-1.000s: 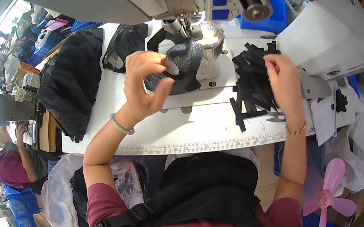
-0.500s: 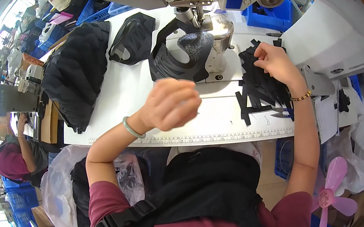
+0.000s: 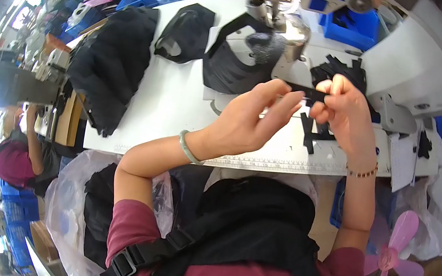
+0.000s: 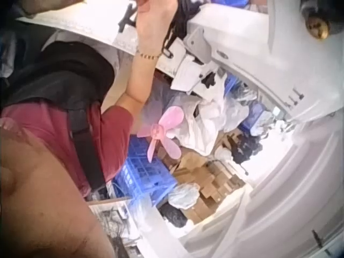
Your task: The worker is using an industrial sewing machine to stitch various fabric and synthetic components of a shoe upper together.
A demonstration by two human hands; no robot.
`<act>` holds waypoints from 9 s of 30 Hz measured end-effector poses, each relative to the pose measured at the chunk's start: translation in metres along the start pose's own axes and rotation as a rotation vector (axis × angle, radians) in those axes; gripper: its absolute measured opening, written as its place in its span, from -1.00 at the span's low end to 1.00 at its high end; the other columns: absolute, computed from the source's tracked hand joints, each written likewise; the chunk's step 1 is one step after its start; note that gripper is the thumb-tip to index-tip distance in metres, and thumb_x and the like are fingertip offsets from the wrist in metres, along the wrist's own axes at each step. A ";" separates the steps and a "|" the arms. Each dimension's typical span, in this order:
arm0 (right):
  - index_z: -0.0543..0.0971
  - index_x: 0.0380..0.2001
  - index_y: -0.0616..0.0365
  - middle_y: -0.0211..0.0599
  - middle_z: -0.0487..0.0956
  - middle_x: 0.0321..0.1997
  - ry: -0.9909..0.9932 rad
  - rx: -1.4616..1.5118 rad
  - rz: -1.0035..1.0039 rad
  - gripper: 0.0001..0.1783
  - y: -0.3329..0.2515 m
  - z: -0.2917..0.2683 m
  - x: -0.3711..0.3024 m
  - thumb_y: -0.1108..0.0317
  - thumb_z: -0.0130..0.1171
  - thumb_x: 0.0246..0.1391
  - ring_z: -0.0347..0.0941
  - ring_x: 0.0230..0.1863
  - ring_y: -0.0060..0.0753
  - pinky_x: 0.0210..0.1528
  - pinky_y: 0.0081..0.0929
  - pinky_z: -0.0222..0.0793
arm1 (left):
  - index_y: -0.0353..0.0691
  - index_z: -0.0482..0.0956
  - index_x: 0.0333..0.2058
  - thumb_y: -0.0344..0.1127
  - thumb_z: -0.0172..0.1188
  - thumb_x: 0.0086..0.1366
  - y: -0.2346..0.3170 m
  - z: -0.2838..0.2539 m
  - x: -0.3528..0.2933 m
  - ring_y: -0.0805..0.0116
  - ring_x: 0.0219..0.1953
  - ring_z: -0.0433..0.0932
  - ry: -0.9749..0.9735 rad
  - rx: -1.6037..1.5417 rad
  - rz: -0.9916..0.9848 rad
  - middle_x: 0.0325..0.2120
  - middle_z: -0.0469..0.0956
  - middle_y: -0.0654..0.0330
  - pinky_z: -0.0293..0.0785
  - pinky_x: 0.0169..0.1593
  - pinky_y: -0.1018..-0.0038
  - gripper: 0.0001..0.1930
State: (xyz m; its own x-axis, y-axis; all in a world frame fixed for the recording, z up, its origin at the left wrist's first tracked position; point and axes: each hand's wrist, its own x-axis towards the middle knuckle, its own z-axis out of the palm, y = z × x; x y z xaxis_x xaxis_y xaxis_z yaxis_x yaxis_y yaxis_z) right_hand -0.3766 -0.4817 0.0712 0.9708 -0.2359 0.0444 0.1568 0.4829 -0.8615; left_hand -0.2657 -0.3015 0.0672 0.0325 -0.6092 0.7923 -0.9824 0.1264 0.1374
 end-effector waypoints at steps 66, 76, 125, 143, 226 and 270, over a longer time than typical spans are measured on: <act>0.39 -0.30 0.33 -0.33 0.39 -0.30 0.159 -0.578 -0.589 -0.84 0.057 0.070 0.017 0.70 0.05 0.02 0.32 -0.28 -0.62 -0.15 -0.66 0.28 | -0.33 0.52 -0.33 -0.58 0.19 0.06 -0.016 -0.018 -0.012 0.55 -0.47 0.54 0.205 -0.600 -0.553 -0.47 0.51 0.23 0.51 -0.38 0.65 -0.85; 0.39 -0.30 0.33 -0.33 0.38 -0.29 0.159 -0.591 -0.568 -0.83 0.058 0.069 0.018 0.70 0.05 0.01 0.31 -0.28 -0.60 -0.15 -0.65 0.27 | -0.34 0.52 -0.33 -0.59 0.18 0.06 -0.015 -0.020 -0.014 0.55 -0.47 0.54 0.208 -0.612 -0.559 -0.48 0.51 0.23 0.51 -0.39 0.65 -0.85; 0.48 -0.36 0.27 -0.45 0.50 -0.38 0.119 -0.430 -0.493 -0.90 0.052 0.057 0.024 0.56 0.16 0.01 0.38 -0.38 -0.73 -0.26 -0.73 0.32 | -0.35 0.52 -0.29 -0.54 0.17 0.13 -0.010 -0.015 -0.006 0.57 -0.38 0.54 0.138 -0.733 -0.814 -0.41 0.52 0.24 0.50 -0.28 0.64 -0.85; 0.50 -0.40 0.27 -0.46 0.51 -0.43 0.122 -0.420 -0.463 -0.92 0.053 0.059 0.024 0.51 0.18 0.01 0.35 -0.41 -0.74 -0.31 -0.74 0.30 | -0.43 0.51 -0.32 -0.61 0.10 0.16 -0.019 -0.014 -0.010 0.50 -0.52 0.55 0.131 -0.510 -0.585 -0.43 0.53 0.17 0.50 -0.52 0.66 -0.90; 0.48 -0.05 0.27 -0.18 0.56 -0.13 0.353 -0.621 -0.631 -0.67 0.066 0.059 0.042 0.59 0.09 0.07 0.47 -0.30 -0.66 -0.34 -0.70 0.48 | -0.44 0.46 -0.42 -0.41 0.09 0.20 -0.061 -0.040 0.054 0.45 -0.60 0.51 -0.115 -0.932 -1.084 -0.55 0.49 0.16 0.47 -0.53 0.62 -0.84; 0.26 -0.36 0.21 -0.19 0.40 -0.65 0.389 -1.111 -0.716 -0.71 0.032 0.064 0.046 0.55 0.20 -0.01 0.34 -0.73 -0.38 -0.67 -0.48 0.24 | -0.39 0.50 -0.43 -0.47 0.10 0.19 -0.092 -0.036 0.080 0.62 -0.67 0.18 -0.115 -1.214 -1.302 -0.64 0.31 0.34 0.09 -0.63 0.72 -0.91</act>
State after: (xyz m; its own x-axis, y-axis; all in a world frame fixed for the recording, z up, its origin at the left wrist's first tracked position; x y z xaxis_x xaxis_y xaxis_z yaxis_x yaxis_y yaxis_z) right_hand -0.3150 -0.4234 0.0784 0.5987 -0.4520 0.6613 0.1916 -0.7208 -0.6661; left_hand -0.1659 -0.3337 0.1394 0.5374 -0.8170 -0.2090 0.3399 -0.0170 0.9403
